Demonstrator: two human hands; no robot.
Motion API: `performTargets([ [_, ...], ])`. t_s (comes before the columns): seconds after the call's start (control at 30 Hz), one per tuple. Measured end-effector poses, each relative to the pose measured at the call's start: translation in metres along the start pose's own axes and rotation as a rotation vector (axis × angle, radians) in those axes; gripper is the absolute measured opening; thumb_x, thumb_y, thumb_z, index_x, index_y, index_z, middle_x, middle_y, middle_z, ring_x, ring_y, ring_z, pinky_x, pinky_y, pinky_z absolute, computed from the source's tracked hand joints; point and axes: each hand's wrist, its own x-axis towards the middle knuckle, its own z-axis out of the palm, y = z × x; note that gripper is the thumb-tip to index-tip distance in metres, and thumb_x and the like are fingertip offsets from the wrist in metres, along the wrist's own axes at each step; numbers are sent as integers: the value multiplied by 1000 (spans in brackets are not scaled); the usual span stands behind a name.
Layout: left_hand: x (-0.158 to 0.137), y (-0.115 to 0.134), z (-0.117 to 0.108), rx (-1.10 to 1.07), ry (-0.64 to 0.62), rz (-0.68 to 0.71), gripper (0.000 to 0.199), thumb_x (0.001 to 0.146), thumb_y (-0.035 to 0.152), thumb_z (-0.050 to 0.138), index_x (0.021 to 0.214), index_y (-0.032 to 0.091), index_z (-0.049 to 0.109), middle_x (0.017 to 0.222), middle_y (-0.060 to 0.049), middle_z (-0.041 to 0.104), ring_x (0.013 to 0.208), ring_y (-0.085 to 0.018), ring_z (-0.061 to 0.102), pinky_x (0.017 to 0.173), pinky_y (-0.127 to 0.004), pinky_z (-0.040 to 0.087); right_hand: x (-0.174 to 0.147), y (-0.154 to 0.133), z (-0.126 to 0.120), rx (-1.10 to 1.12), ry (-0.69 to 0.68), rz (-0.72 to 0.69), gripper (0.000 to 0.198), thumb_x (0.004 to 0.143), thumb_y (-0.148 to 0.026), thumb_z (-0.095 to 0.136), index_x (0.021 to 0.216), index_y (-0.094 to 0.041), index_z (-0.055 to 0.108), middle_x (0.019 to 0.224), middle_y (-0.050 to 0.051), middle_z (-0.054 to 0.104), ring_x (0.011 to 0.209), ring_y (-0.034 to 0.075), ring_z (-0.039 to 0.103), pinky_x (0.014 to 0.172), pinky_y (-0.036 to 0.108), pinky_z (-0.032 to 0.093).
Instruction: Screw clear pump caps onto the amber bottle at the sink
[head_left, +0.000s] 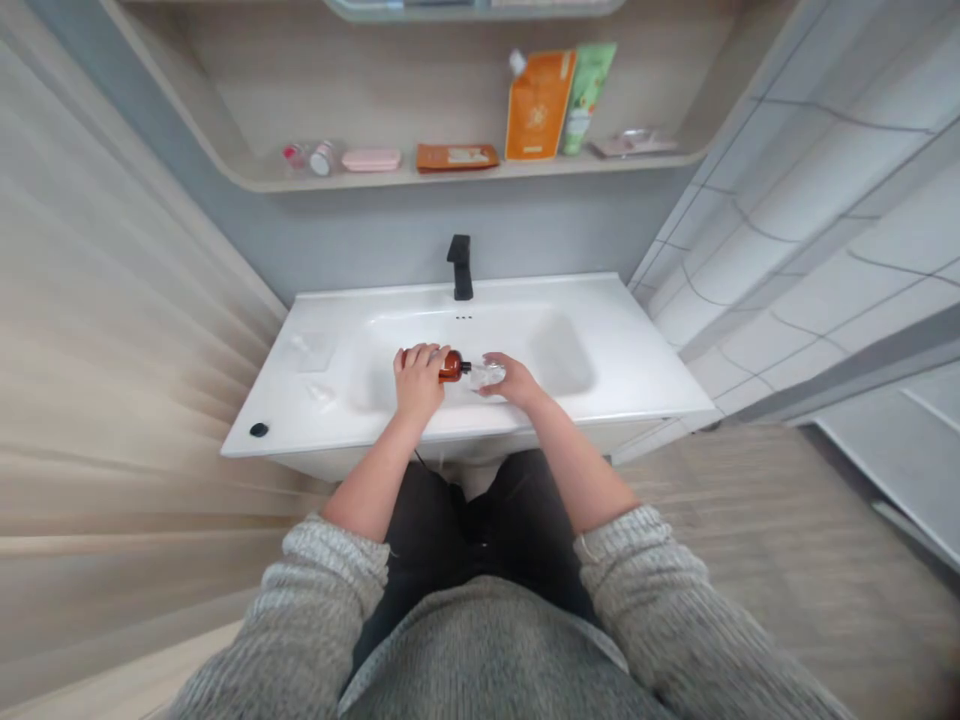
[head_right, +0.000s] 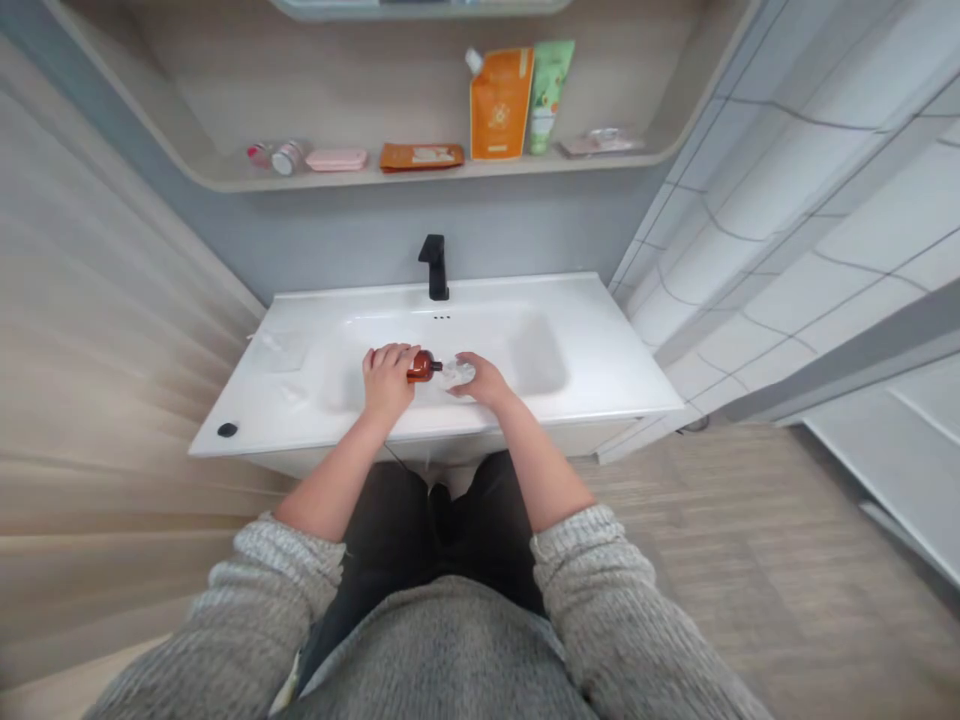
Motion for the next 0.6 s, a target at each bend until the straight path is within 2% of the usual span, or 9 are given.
performTargets([
  [0.6, 0, 0, 0, -6, 0, 6, 63, 98, 14, 56, 158, 29, 69, 159, -13, 70, 154, -37, 56, 137, -62, 26, -2, -3, -2, -12, -14, -1, 81, 55, -25, 101, 132, -26, 77, 129, 4, 82, 121, 32, 75, 115, 48, 56],
])
